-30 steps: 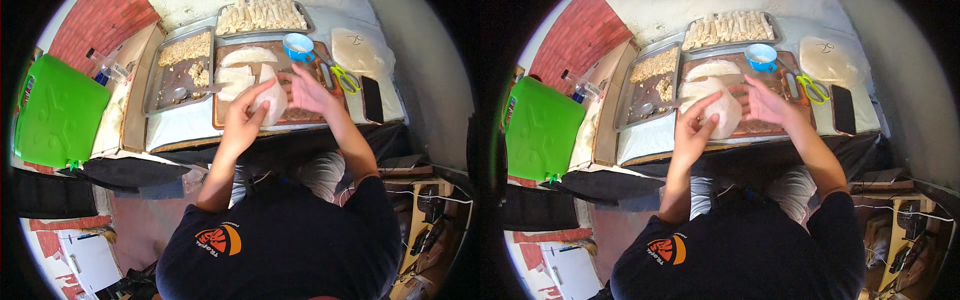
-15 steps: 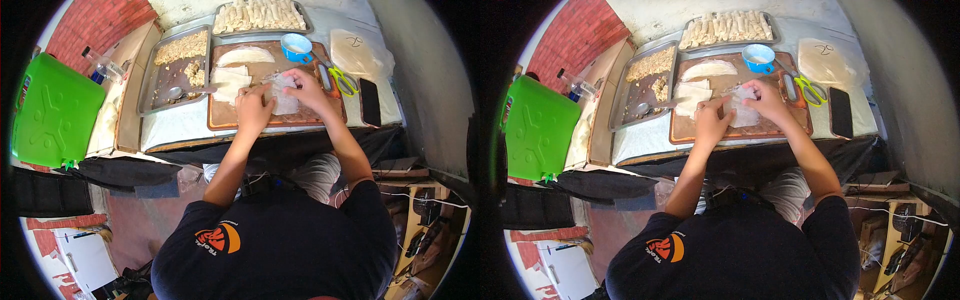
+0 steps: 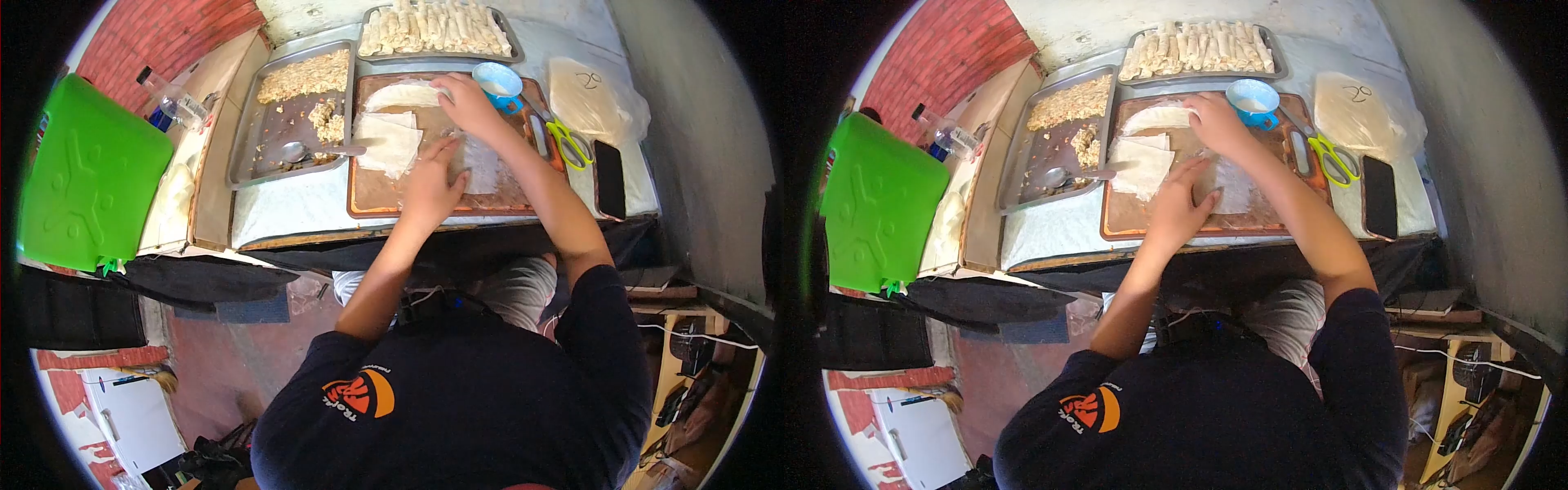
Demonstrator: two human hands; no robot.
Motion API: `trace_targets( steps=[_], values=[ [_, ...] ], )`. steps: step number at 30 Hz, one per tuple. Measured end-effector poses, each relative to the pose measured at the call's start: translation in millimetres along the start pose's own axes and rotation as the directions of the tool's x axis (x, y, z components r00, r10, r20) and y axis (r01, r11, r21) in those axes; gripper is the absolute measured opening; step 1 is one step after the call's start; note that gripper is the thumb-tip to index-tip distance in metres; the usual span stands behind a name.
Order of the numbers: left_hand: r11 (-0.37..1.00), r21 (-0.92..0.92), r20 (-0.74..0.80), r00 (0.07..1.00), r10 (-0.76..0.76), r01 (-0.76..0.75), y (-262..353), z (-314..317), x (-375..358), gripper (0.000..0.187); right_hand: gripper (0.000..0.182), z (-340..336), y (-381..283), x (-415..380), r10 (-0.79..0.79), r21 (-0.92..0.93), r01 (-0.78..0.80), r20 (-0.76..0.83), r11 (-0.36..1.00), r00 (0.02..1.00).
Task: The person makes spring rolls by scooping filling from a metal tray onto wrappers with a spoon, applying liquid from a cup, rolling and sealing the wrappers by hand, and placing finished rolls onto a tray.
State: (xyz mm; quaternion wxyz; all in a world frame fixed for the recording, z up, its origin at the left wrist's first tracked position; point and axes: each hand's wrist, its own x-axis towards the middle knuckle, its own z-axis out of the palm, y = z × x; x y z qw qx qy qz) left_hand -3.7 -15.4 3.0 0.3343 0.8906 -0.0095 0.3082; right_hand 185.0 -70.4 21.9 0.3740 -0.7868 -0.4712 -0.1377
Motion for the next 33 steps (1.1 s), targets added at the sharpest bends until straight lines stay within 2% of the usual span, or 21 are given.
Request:
trace_targets(
  steps=[2,4,7,10,11,14,17,20,21,24,27,30,33],
  values=[
    [1.0,-0.024,-0.027,1.0,-0.005,0.005,-0.1,3.0,-1.3,0.049,0.027,16.6,11.7,13.9,-0.016,-0.118,0.02,0.039,0.993,0.999],
    [0.991,-0.087,0.024,0.994,-0.104,0.106,8.1,-4.7,1.4,0.05,0.031,25.4,21.2,22.1,-0.005,-0.264,0.03,0.093,0.964,0.996],
    [0.98,-0.08,0.071,0.981,-0.178,0.184,11.5,-10.9,4.2,0.052,0.033,34.4,36.5,36.4,0.12,-0.121,-0.098,0.19,0.988,0.974],
    [0.982,0.048,0.098,0.978,-0.186,0.182,12.4,-14.5,6.0,0.054,0.039,31.7,50.2,47.6,0.34,0.093,-0.403,0.389,0.91,0.856],
    [0.98,0.103,0.107,0.978,-0.181,0.171,12.8,-16.6,6.8,0.056,0.037,34.3,54.1,48.8,0.312,0.142,-0.38,0.352,0.914,0.882],
    [0.958,0.133,0.125,0.954,-0.271,0.255,15.8,-23.9,4.3,0.054,0.032,27.3,38.8,46.1,0.189,0.137,-0.233,0.275,0.963,0.943],
    [0.969,0.126,-0.06,0.977,-0.205,0.212,1.2,-25.8,-0.5,0.043,0.022,19.7,18.6,33.5,0.157,0.317,-0.199,0.152,0.927,0.976],
    [0.935,-0.043,-0.094,0.931,-0.354,0.351,13.2,-51.3,11.6,0.039,0.014,4.0,3.1,29.9,0.129,0.178,-0.143,0.085,0.974,0.988],
    [0.955,-0.028,-0.163,0.942,-0.295,0.294,5.0,-52.0,12.3,0.034,0.011,5.0,1.5,27.4,0.091,0.162,-0.095,0.033,0.982,0.995],
    [0.965,-0.082,-0.197,0.945,-0.262,0.251,-9.2,-58.9,12.5,0.032,0.011,13.0,4.9,25.0,0.111,0.158,-0.12,0.062,0.98,0.992],
    [0.97,-0.134,-0.248,0.941,-0.232,0.204,-13.1,-65.2,4.1,0.027,0.013,26.4,9.1,22.0,0.13,0.172,-0.127,-0.011,0.977,0.991],
    [0.957,-0.19,-0.242,0.934,-0.262,0.219,-13.5,-75.6,-5.3,0.025,0.017,22.0,10.1,25.1,0.135,0.246,-0.165,0.133,0.955,0.982],
    [0.951,-0.205,-0.256,0.926,-0.279,0.23,-11.8,-84.9,-10.4,0.024,0.016,6.2,-3.5,25.1,0.158,0.25,-0.193,0.153,0.949,0.976]
  ],
)
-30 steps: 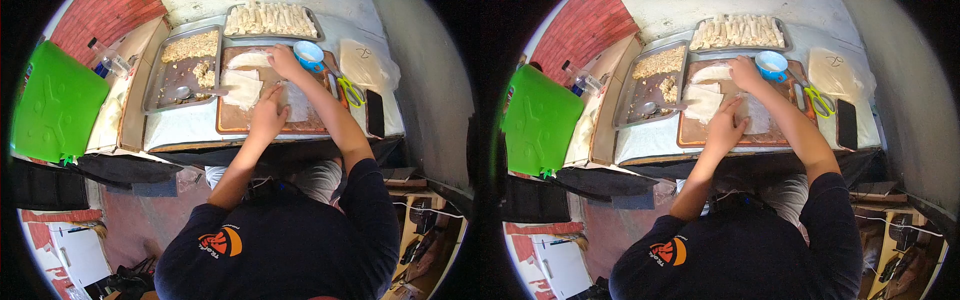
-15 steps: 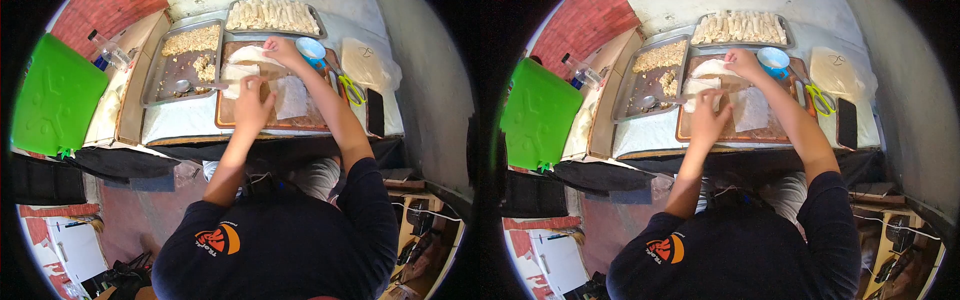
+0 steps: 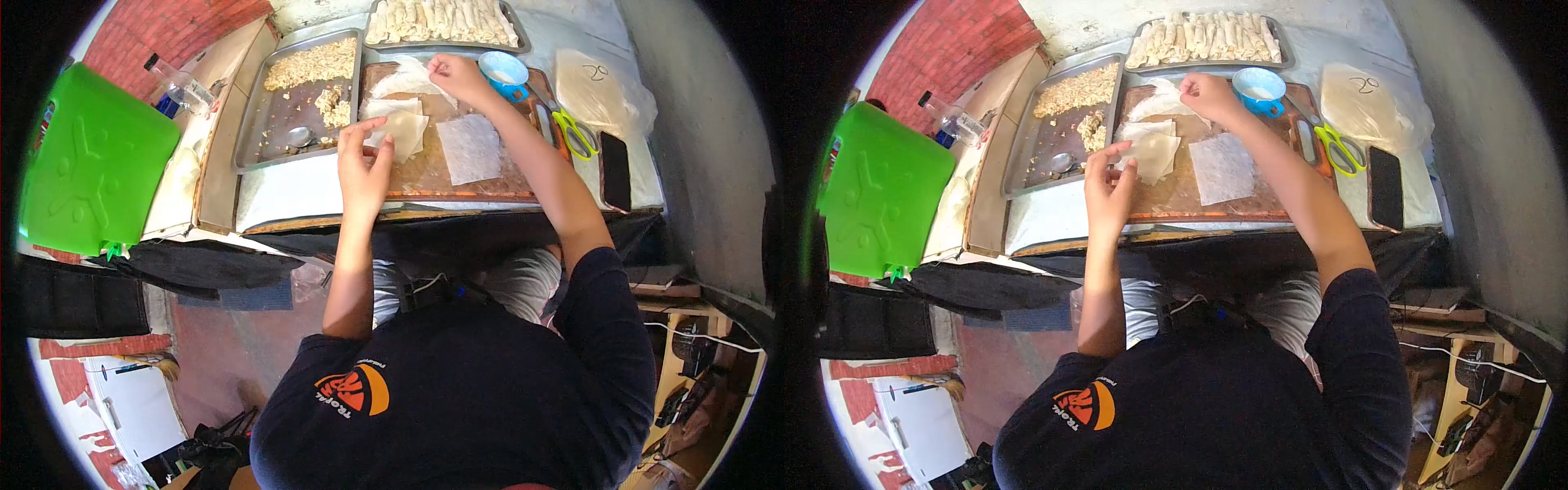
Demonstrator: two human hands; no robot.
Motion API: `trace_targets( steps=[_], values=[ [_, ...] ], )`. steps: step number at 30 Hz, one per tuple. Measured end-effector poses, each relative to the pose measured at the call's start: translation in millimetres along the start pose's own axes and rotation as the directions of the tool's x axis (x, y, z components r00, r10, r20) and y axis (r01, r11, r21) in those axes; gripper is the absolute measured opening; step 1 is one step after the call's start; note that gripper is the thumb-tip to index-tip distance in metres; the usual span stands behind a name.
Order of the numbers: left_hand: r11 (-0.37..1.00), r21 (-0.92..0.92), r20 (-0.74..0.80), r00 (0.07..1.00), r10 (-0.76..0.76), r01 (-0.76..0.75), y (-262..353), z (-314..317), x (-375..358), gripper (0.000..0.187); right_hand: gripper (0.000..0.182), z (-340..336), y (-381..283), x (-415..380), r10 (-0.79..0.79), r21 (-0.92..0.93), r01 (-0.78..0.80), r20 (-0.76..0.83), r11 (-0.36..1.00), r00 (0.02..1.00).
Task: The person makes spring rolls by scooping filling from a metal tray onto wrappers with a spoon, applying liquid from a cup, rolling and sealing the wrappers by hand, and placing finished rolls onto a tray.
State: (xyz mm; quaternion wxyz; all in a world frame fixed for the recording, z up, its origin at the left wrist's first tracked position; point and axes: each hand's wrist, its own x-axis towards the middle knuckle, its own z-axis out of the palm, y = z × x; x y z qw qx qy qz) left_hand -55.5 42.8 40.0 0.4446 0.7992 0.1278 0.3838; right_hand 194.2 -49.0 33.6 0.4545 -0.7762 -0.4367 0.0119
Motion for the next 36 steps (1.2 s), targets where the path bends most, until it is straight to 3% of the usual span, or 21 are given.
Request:
trace_targets(
  steps=[4,7,10,13,15,19,22,25,32,36],
  values=[
    [0.993,-0.023,0.033,0.993,-0.116,0.117,11.8,-8.5,3.8,0.025,0.017,-24.5,-15.3,-10.9,-0.004,0.213,-0.015,0.088,0.977,0.996],
    [0.984,0.005,0.012,0.984,0.176,-0.177,15.4,2.4,13.7,0.029,0.012,-45.3,-45.7,-39.9,-0.032,0.46,-0.089,0.249,0.883,0.968],
    [0.976,-0.182,0.119,0.983,0.138,-0.115,21.1,26.0,15.8,0.036,0.013,-65.8,-71.3,-65.6,-0.096,0.538,-0.15,0.402,0.83,0.911],
    [0.916,-0.385,0.337,0.941,0.022,0.116,10.5,41.5,17.1,0.032,0.014,-80.2,-74.4,-86.3,-0.007,0.5,-0.246,0.452,0.83,0.892],
    [0.849,-0.402,0.537,0.839,-0.085,0.343,5.1,41.6,17.2,0.028,0.018,-83.8,-58.1,-91.9,0.015,0.496,-0.262,0.448,0.828,0.894],
    [0.91,-0.324,0.459,0.884,-0.086,0.257,2.0,49.2,15.0,0.021,0.021,-83.2,-40.2,-109.3,0.12,0.439,-0.332,0.443,0.835,0.888],
    [0.972,-0.025,0.518,0.835,-0.186,0.232,8.8,34.4,8.0,0.02,0.02,-81.0,-28.7,-124.9,0.097,0.365,-0.263,0.415,0.893,0.905],
    [0.992,0.079,0.445,0.887,-0.124,0.099,8.2,37.3,-3.4,0.017,0.019,-70.8,-18.5,-136.5,0.126,0.29,-0.263,0.416,0.92,0.901],
    [0.972,0.226,0.448,0.88,-0.155,0.056,11.8,45.2,-14.2,0.02,0.018,-67.4,-22.3,-153.4,0.141,0.061,-0.163,0.268,0.985,0.953],
    [0.975,0.222,0.391,0.913,-0.115,0.028,12.3,47.0,-18.4,0.019,0.015,-67.1,-30.6,-157.9,0.097,-0.082,-0.081,0.222,0.993,0.97]
  ],
)
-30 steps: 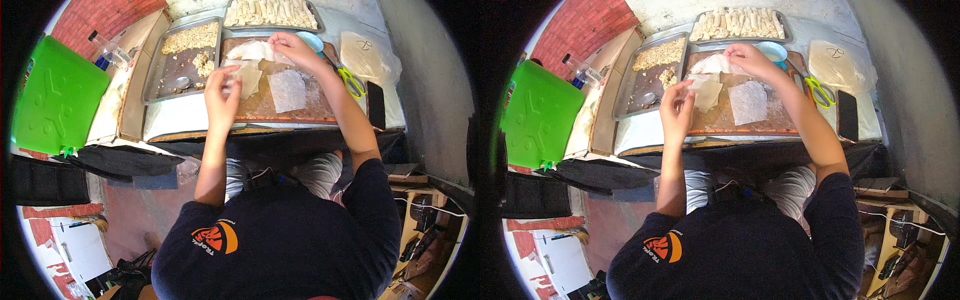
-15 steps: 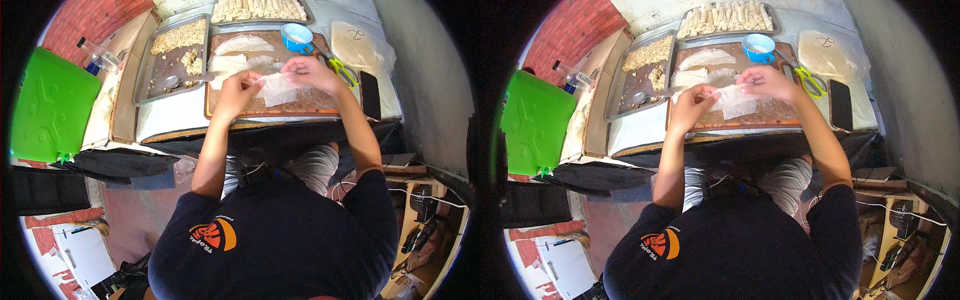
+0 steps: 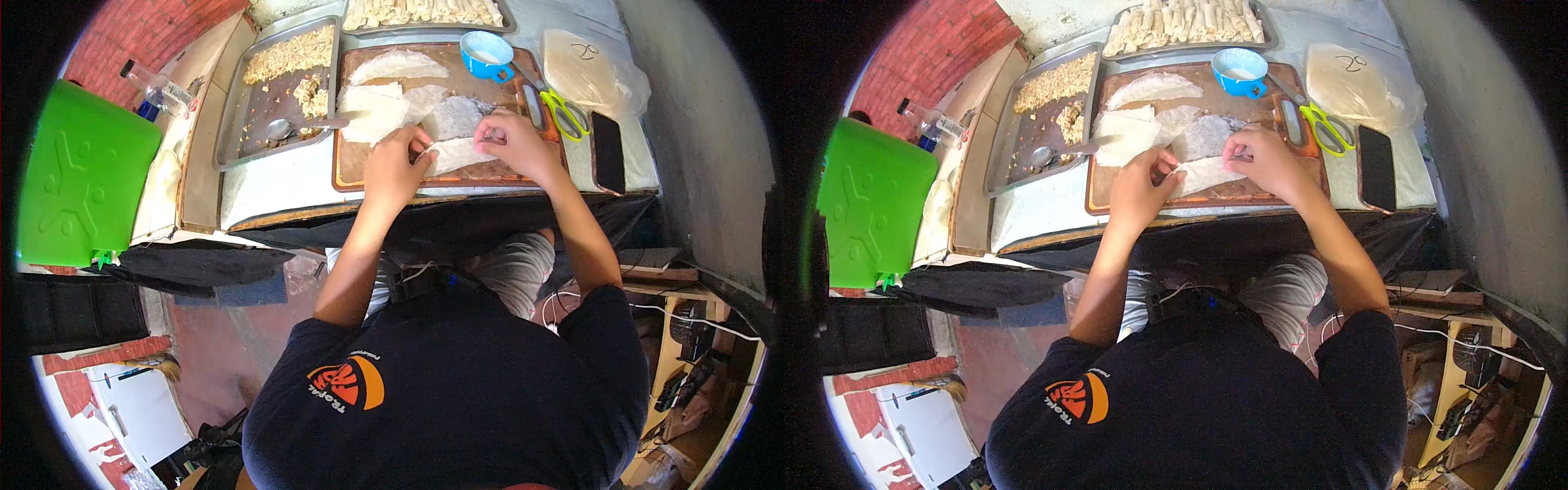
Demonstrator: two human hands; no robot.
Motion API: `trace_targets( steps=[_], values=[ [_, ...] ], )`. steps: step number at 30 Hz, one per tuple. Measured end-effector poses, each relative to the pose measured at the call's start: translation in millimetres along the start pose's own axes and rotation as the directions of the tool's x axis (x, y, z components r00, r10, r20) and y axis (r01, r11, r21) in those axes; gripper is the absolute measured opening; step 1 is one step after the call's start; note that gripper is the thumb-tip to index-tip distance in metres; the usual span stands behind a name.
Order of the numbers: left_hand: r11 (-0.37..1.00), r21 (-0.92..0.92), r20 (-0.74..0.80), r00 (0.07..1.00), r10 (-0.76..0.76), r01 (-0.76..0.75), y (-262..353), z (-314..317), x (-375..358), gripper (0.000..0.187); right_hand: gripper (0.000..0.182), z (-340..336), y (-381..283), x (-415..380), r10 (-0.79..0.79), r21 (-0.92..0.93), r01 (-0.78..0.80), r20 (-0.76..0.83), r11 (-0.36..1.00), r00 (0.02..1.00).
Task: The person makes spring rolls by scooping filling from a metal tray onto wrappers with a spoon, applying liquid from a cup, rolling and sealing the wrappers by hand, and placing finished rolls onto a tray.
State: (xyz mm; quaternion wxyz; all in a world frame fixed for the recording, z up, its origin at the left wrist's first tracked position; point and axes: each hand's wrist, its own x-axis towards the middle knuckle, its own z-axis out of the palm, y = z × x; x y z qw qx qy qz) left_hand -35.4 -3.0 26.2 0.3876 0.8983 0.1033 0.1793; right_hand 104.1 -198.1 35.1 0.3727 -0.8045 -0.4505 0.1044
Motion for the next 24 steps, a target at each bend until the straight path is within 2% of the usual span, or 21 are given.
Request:
trace_targets(
  steps=[2,5,8,11,15,17,21,23,24],
  values=[
    [1.0,-0.02,-0.017,1.0,0.019,-0.019,-2.4,1.6,0.0,0.019,0.014,4.0,3.8,-0.9,-0.028,0.012,0.029,-0.071,1.0,0.997],
    [0.997,0.06,-0.037,0.998,0.056,-0.054,-2.3,1.0,1.1,0.018,0.011,2.3,1.7,0.1,-0.007,-0.012,0.007,-0.063,1.0,0.998],
    [1.0,0.011,0.039,0.999,0.016,-0.016,-3.8,-2.6,4.7,0.019,0.011,2.3,4.0,1.7,0.036,0.049,-0.034,-0.057,0.998,0.998],
    [0.964,0.219,-0.209,0.958,0.197,-0.15,-9.0,-5.3,13.2,0.02,0.011,1.5,7.9,3.0,0.025,0.053,-0.02,-0.09,0.998,0.996],
    [0.856,0.492,-0.275,0.904,0.326,-0.159,-20.5,-1.6,39.7,0.024,0.009,-0.1,9.3,2.4,-0.1,-0.055,0.095,-0.086,0.994,0.991],
    [0.851,0.506,-0.205,0.939,0.277,-0.14,-24.4,1.7,53.1,0.026,0.009,-2.6,7.2,1.1,-0.123,-0.092,0.115,-0.077,0.989,0.989],
    [0.887,0.46,-0.045,0.996,0.079,-0.05,-27.1,1.6,77.1,0.026,0.01,-2.0,11.4,-1.5,0.03,0.096,-0.029,-0.006,0.995,1.0],
    [0.918,0.393,-0.041,0.996,0.073,-0.051,-26.6,-0.9,86.8,0.022,0.011,0.8,19.7,-2.8,0.05,0.204,-0.051,0.01,0.978,0.999],
    [0.932,0.359,-0.038,0.997,0.069,-0.051,-24.8,-3.0,92.3,0.02,0.011,-0.7,17.6,-2.8,0.102,0.274,-0.113,0.056,0.955,0.993]
  ],
)
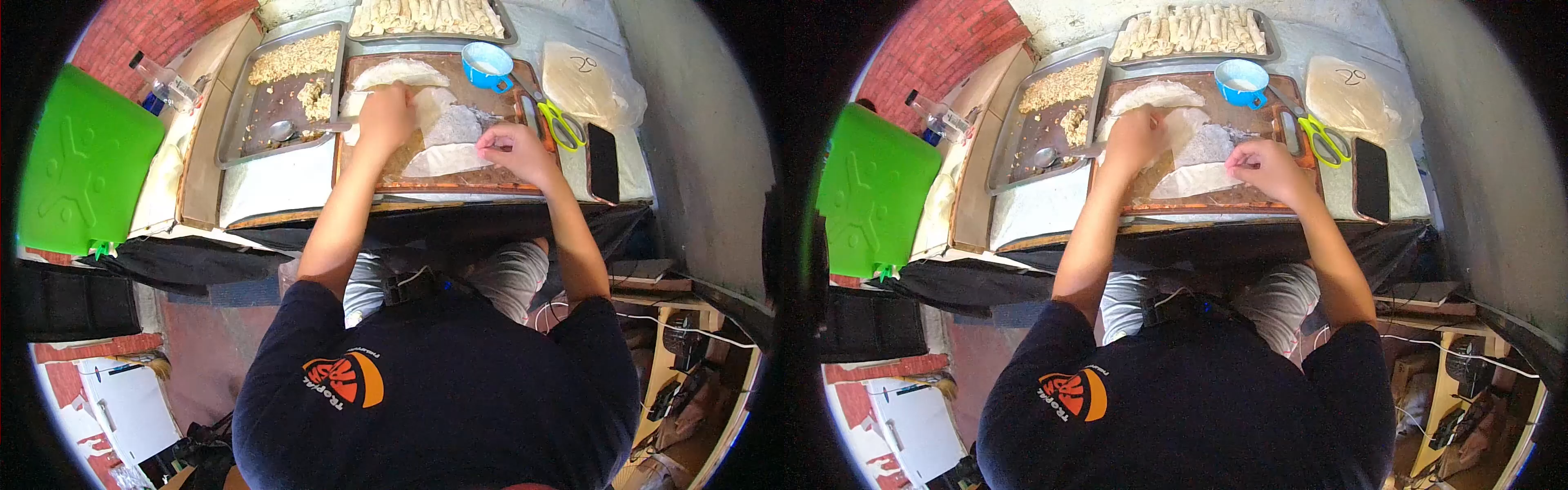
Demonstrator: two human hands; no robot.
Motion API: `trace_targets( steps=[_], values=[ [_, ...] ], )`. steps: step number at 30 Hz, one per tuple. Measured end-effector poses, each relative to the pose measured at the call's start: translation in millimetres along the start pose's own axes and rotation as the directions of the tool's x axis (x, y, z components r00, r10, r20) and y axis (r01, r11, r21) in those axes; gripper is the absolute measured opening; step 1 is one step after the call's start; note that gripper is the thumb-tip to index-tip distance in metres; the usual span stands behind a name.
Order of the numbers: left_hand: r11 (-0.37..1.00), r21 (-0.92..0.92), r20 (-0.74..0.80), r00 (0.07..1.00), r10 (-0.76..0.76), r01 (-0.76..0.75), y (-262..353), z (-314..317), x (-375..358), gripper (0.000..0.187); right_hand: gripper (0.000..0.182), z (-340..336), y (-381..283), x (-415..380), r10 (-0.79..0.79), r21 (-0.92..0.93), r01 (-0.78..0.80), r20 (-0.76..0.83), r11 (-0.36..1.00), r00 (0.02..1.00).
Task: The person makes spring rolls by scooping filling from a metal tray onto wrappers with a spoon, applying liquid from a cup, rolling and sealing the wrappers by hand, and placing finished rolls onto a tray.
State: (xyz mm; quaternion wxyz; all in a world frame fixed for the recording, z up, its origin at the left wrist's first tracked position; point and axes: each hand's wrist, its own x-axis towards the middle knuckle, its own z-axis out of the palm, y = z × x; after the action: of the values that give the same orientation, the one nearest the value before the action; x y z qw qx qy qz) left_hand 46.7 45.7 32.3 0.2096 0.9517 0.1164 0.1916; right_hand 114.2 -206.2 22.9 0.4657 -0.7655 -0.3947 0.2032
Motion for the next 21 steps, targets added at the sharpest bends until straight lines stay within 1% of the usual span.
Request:
trace_targets(
  steps=[2,3,5,6,8,9,10,11,12,13,14,15,17,18,20,21],
  values=[
    [0.998,-0.037,-0.147,0.988,0.046,-0.052,5.0,-9.0,16.6,0.025,0.012,-2.4,-7.4,-2.0,0.119,0.144,-0.128,0.073,0.981,0.99],
    [0.995,-0.052,-0.221,0.973,0.067,-0.08,6.2,-12.3,25.7,0.028,0.012,-2.3,-6.7,-2.2,0.123,0.152,-0.133,0.072,0.979,0.99],
    [0.994,-0.089,-0.237,0.971,0.035,-0.057,-1.0,-16.1,48.7,0.034,0.012,-0.8,-4.1,-2.0,0.131,0.168,-0.141,0.071,0.976,0.989],
    [0.993,-0.108,-0.246,0.969,0.018,-0.046,-4.8,-17.6,54.1,0.037,0.012,1.2,0.2,-2.9,0.088,0.143,-0.096,0.057,0.985,0.994],
    [0.995,0.0,-0.339,0.936,0.098,-0.104,-13.0,-10.1,50.1,0.044,0.012,2.7,9.9,-3.8,-0.002,0.089,0.0,0.023,0.996,1.0],
    [0.99,0.055,-0.379,0.914,0.142,-0.131,-14.2,-7.1,46.2,0.047,0.011,2.3,7.1,-5.6,0.008,0.047,-0.008,0.0,0.999,1.0],
    [0.995,-0.055,-0.248,0.966,0.07,-0.087,3.8,-25.4,25.0,0.047,0.011,3.4,1.6,-8.9,0.019,0.008,-0.019,-0.025,1.0,1.0],
    [0.989,-0.124,-0.145,0.988,0.061,-0.079,11.9,-34.5,6.7,0.043,0.01,5.0,-4.5,-12.6,0.031,-0.03,-0.033,-0.049,0.999,0.998],
    [0.979,-0.193,-0.036,0.998,0.055,-0.061,16.7,-40.1,-10.9,0.04,0.009,6.5,-12.5,-15.6,0.016,-0.059,-0.021,-0.091,0.998,0.996],
    [0.978,-0.208,0.098,0.995,0.018,0.002,19.7,-44.6,-29.2,0.035,0.01,7.3,-13.5,-17.1,-0.008,-0.061,0.001,-0.115,0.998,0.993],
    [0.975,-0.213,0.23,0.973,-0.017,0.068,21.6,-47.9,-45.1,0.031,0.01,8.5,-13.7,-17.9,-0.032,-0.064,0.024,-0.137,0.998,0.99],
    [0.976,-0.21,0.21,0.978,-0.008,0.053,20.8,-45.7,-59.3,0.028,0.011,9.6,-13.7,-18.0,-0.058,-0.067,0.048,-0.159,0.997,0.986],
    [0.978,-0.206,0.169,0.986,0.008,0.028,13.6,-32.5,-82.5,0.024,0.014,10.9,-13.0,-17.1,-0.097,-0.132,0.075,-0.168,0.988,0.981],
    [0.973,-0.23,0.117,0.993,0.011,0.016,11.9,-27.8,-88.1,0.024,0.015,11.5,-13.0,-16.5,-0.116,-0.164,0.088,-0.169,0.983,0.979],
    [0.961,-0.276,0.008,1.0,0.013,-0.01,10.6,-19.2,-96.2,0.024,0.018,9.3,-17.9,-16.0,-0.183,-0.287,0.13,-0.169,0.949,0.968],
    [0.953,-0.303,0.005,1.0,0.014,-0.011,9.8,-16.6,-97.3,0.023,0.02,7.4,-19.3,-14.8,-0.219,-0.349,0.151,-0.165,0.925,0.962]
  ],
)
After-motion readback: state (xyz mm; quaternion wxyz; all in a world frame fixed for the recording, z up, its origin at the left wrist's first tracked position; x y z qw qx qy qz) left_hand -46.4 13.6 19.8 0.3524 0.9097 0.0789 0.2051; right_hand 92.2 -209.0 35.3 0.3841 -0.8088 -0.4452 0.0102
